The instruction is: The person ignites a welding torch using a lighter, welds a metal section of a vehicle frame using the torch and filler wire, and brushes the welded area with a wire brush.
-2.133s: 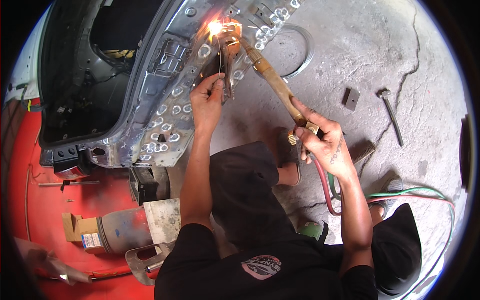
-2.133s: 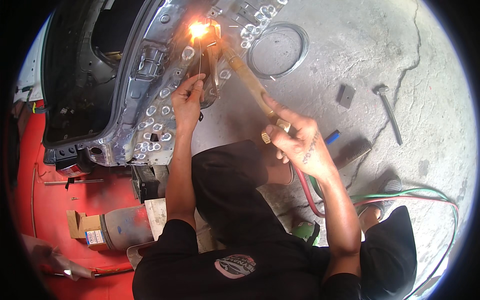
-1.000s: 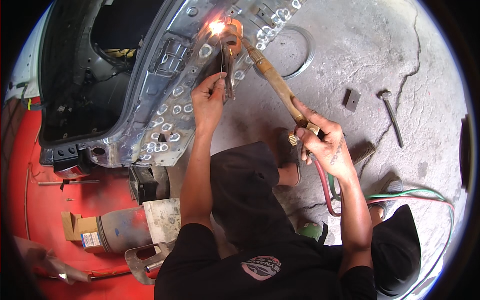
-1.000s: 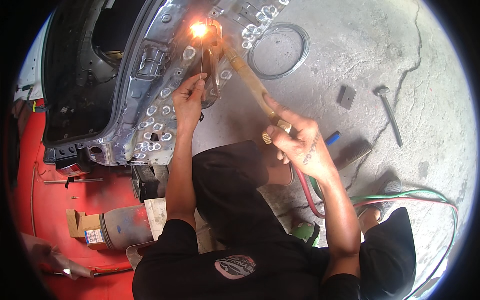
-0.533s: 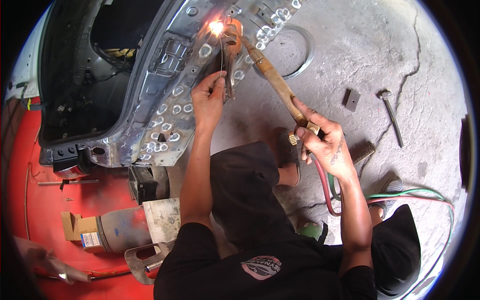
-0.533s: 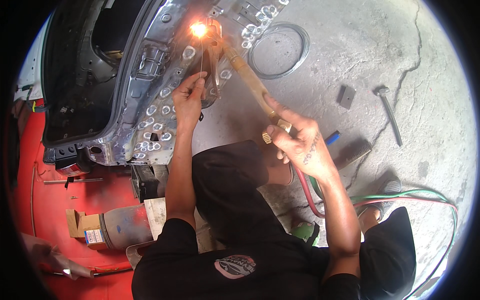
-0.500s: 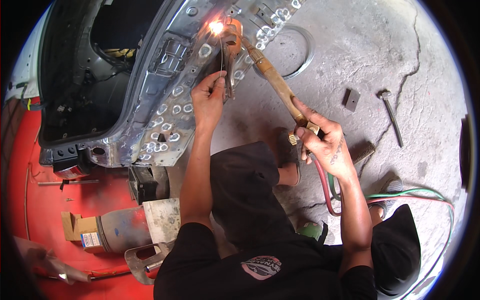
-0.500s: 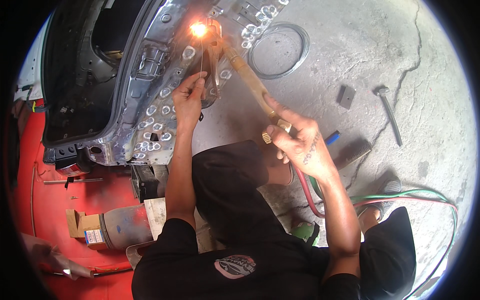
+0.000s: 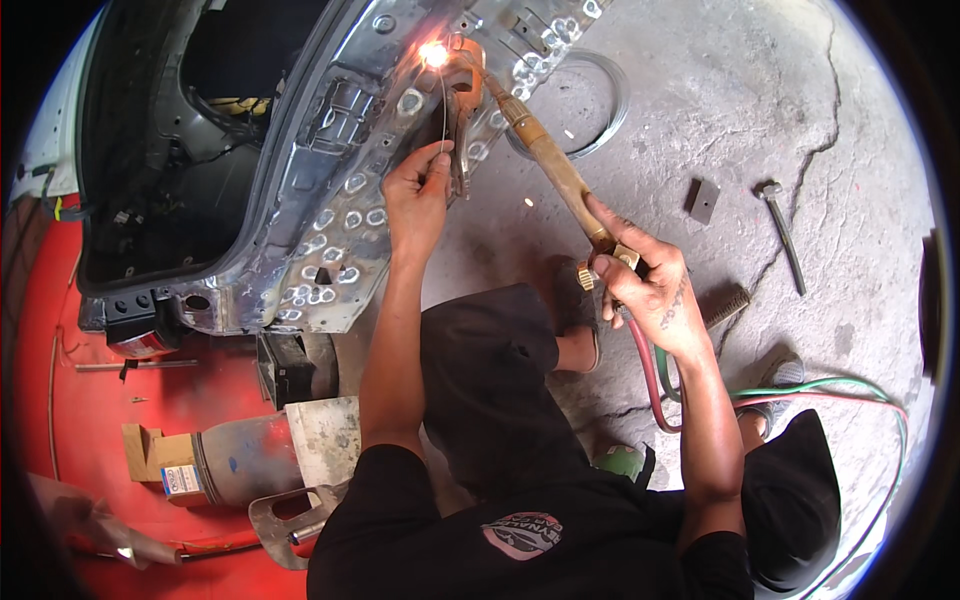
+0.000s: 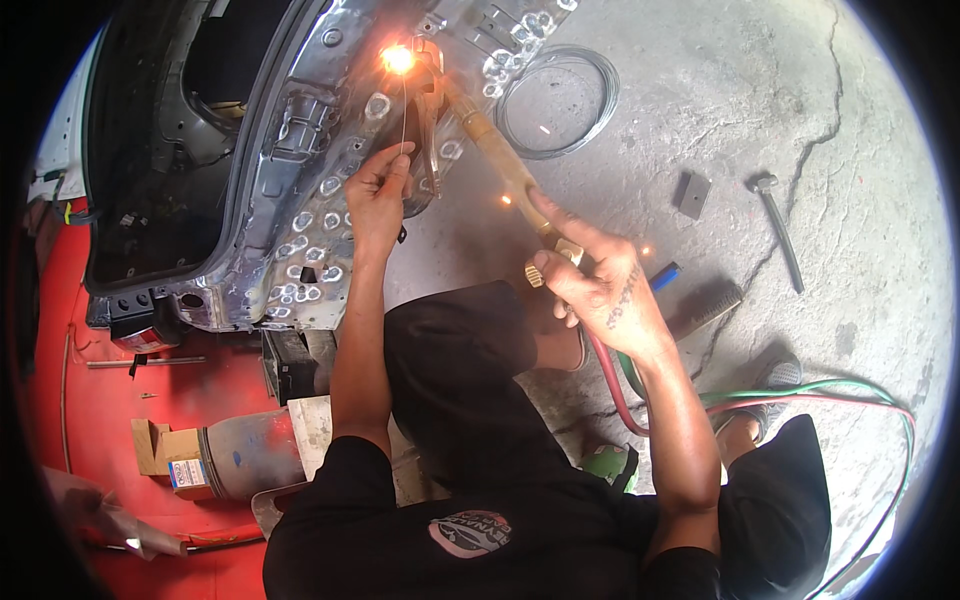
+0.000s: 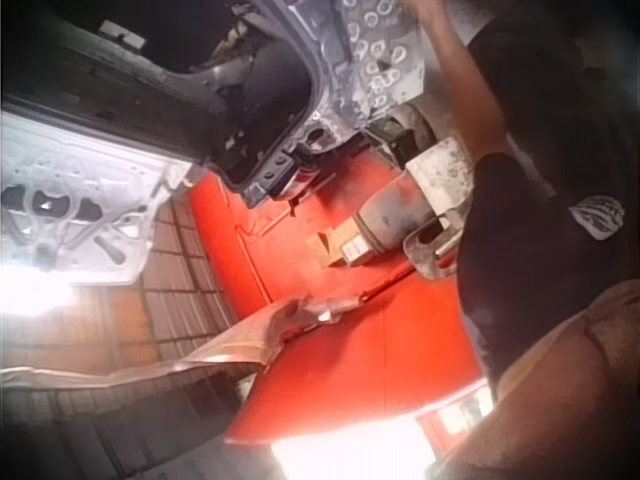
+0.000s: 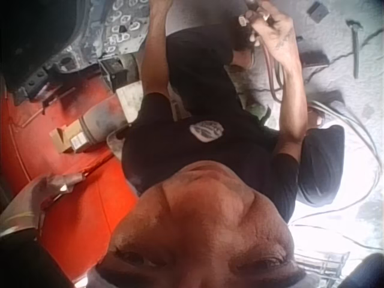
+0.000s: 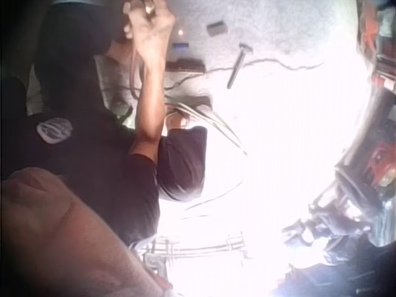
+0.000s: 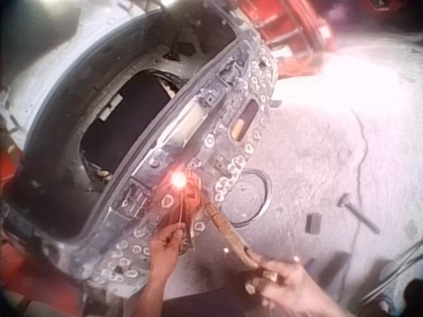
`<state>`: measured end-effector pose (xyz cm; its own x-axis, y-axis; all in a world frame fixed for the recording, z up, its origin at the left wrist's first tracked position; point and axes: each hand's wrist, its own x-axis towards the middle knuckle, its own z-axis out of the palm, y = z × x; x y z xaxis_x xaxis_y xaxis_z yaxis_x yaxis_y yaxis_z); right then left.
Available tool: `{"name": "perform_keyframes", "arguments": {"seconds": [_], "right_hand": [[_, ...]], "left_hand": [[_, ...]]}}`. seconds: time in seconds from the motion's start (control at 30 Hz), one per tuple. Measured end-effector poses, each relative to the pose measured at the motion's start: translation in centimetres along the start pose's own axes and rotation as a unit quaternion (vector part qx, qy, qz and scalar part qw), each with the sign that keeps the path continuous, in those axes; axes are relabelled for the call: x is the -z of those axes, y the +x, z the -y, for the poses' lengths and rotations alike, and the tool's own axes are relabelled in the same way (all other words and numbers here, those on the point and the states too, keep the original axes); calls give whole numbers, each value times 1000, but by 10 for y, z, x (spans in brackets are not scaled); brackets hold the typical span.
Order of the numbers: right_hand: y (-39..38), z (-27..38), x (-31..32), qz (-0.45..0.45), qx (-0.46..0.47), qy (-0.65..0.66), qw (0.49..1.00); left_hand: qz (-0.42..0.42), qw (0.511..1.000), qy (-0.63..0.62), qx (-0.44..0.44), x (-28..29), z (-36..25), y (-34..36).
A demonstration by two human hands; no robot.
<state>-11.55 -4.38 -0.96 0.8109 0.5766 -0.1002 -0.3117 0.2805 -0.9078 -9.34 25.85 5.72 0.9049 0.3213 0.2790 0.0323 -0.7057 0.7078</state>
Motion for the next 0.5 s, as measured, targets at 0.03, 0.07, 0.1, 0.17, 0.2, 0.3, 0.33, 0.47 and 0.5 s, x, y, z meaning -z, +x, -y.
{"name": "perform_keyframes", "arguments": {"seconds": [0.03, 0.07, 0.1, 0.17, 0.2, 0.3, 0.33, 0.47, 0.5], "right_hand": [[0, 0, 0, 0, 0, 0, 1000], [0, 0, 0, -1, 1, 0, 1000], [0, 0, 0, -2, 1, 0, 1000], [0, 0, 0, -4, 1, -1, 1000], [0, 1, 0, -6, 2, -3, 1000], [0, 1, -1, -5, -1, -1, 1000], [0, 2, -1, -5, 0, 0, 1000], [1, 2, -1, -5, 0, 0, 1000], [1, 2, -1, -6, 3, 1, 1000]], "left_hand": [[0, 1000, -1, 1, 0, -1, 0], [-1, 1000, -1, 2, -1, -1, 0], [-1, 1000, -1, 2, -1, -2, 0], [0, 1000, -3, 4, -2, -2, 0], [0, 1000, -3, 4, -1, -1, 0], [1, 1000, -2, -1, 0, 1, 0], [2, 1000, 3, 2, 0, 1, 0], [3, 1000, 2, 8, 0, 0, 0], [4, 1000, 2, 8, -1, 0, 0]]}}
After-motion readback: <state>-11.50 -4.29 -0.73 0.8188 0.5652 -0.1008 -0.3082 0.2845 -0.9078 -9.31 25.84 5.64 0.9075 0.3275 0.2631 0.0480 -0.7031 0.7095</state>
